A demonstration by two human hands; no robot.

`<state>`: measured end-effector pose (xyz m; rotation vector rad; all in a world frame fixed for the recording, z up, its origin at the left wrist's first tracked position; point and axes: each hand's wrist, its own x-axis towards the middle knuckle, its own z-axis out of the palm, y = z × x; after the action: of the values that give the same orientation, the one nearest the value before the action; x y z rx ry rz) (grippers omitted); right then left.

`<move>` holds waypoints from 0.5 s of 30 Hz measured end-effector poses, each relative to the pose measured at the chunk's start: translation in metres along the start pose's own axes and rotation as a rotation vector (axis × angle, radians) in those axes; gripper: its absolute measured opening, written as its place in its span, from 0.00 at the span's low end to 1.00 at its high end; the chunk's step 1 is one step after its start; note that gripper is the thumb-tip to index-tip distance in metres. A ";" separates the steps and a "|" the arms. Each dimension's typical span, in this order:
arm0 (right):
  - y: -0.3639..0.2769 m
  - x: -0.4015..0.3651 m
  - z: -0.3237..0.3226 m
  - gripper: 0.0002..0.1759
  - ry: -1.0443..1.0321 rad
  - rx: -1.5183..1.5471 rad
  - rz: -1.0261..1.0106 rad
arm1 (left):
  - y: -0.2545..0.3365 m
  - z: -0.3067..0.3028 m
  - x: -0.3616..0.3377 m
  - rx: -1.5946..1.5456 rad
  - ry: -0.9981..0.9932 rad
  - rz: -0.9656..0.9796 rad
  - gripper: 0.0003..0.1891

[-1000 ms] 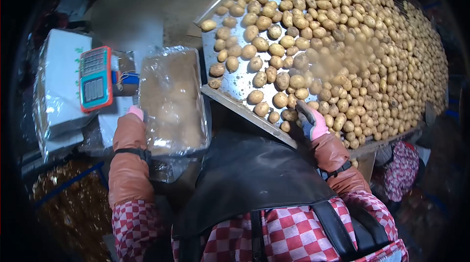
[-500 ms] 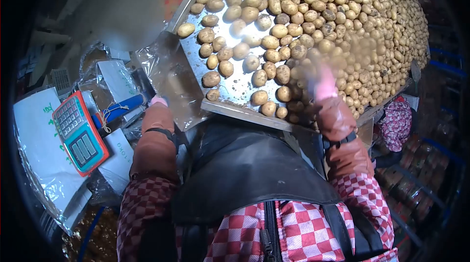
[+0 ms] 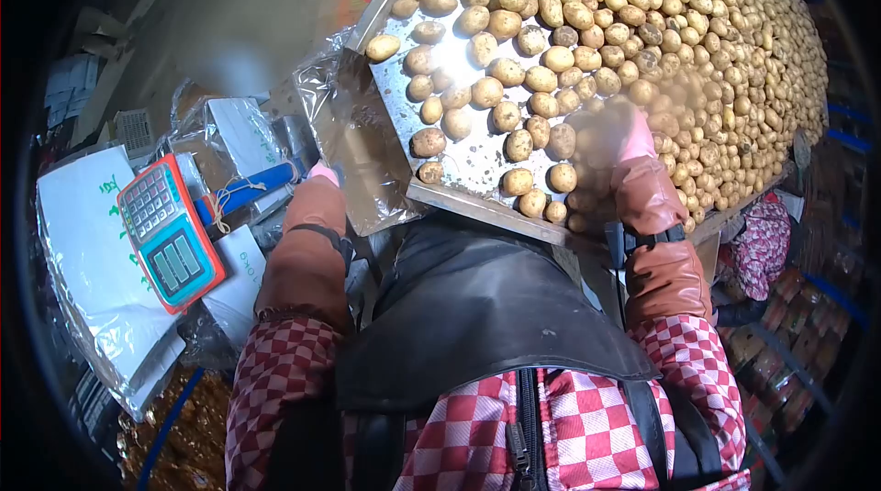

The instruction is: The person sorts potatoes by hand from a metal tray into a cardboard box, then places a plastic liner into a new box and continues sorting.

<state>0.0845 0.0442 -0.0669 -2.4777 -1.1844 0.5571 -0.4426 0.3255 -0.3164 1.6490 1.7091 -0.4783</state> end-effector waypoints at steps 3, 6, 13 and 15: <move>0.015 -0.013 -0.004 0.16 0.050 0.047 -0.028 | 0.009 -0.011 -0.014 0.018 0.052 0.011 0.23; 0.034 -0.030 -0.008 0.12 0.143 0.072 -0.031 | 0.066 -0.028 -0.080 0.026 0.325 -0.105 0.21; 0.051 -0.067 -0.019 0.13 0.299 -0.102 0.007 | 0.248 -0.030 -0.208 -0.104 0.312 1.149 0.21; 0.039 -0.070 -0.020 0.21 0.358 -0.174 -0.128 | 0.312 -0.013 -0.255 0.298 0.224 1.140 0.24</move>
<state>0.0801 -0.0370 -0.0536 -2.4792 -1.2730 -0.0287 -0.1579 0.1901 -0.0651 2.6100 0.5899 0.0296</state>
